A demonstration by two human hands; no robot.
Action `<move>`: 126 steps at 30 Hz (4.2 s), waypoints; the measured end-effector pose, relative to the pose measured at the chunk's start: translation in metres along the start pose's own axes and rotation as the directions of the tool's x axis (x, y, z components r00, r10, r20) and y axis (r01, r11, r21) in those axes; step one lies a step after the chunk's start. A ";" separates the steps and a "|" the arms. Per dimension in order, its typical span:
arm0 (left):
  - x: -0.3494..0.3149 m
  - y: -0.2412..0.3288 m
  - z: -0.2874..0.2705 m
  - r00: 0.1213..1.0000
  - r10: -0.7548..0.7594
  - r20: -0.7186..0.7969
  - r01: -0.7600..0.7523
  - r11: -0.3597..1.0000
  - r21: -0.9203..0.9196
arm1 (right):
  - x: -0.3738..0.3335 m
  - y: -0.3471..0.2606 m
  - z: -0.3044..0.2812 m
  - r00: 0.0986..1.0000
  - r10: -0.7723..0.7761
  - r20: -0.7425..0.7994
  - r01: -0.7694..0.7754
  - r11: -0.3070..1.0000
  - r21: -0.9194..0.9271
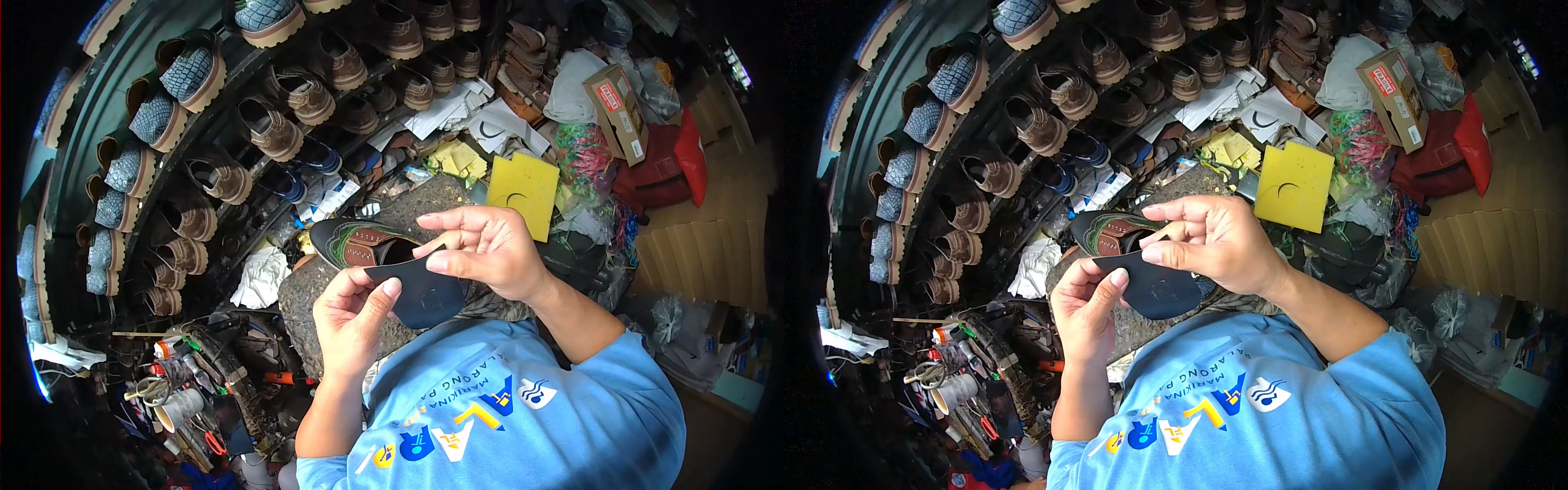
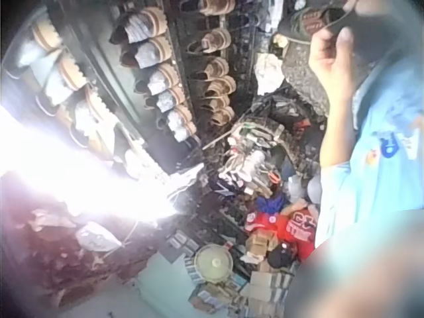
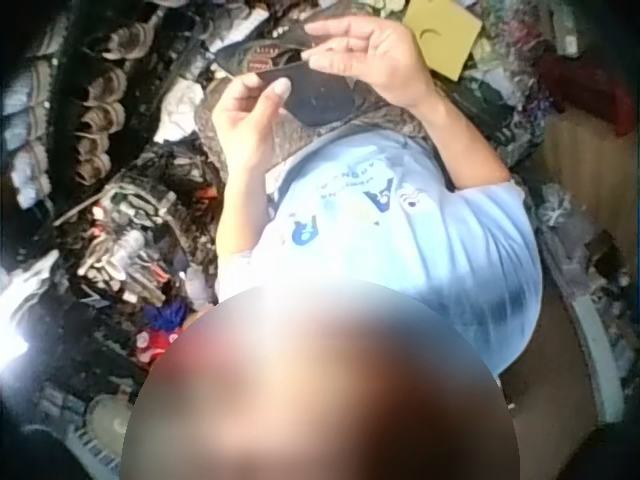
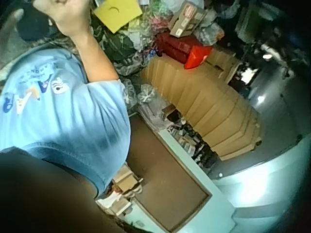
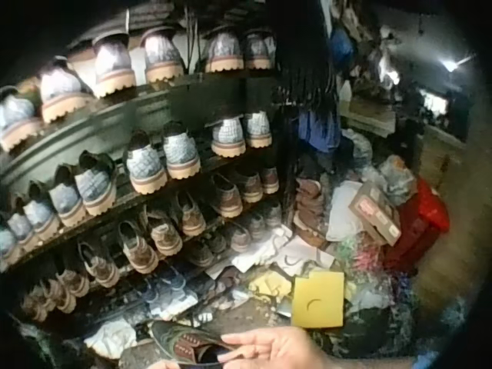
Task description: Apply and secure an insole inside a shoe during the manufacturing process.
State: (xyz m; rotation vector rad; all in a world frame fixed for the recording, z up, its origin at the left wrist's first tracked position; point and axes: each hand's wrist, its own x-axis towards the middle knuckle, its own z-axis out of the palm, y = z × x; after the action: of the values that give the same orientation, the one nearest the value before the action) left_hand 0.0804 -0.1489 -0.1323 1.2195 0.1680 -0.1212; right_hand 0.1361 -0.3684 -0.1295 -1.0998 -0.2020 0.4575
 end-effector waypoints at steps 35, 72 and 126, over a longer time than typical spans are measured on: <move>0.019 -0.002 0.016 0.997 -0.048 -0.053 0.030 0.954 -0.298 | -0.003 0.004 -0.003 0.987 0.108 -0.118 -0.077 0.967 0.243; -0.007 -0.015 -0.016 0.987 0.024 -0.161 -0.037 0.996 -0.079 | -0.001 0.023 0.007 0.965 -0.069 -0.254 0.006 0.970 -0.243; -0.080 -0.033 -0.210 0.786 0.329 -0.524 -0.468 0.870 -0.155 | 0.007 0.046 -0.088 0.933 0.057 0.355 0.242 0.632 -0.736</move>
State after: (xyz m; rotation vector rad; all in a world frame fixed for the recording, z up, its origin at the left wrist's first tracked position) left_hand -0.0174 0.0372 -0.2173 0.9561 0.3430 0.5794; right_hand 0.1643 -0.4196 -0.2101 -1.8494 -0.8383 0.4781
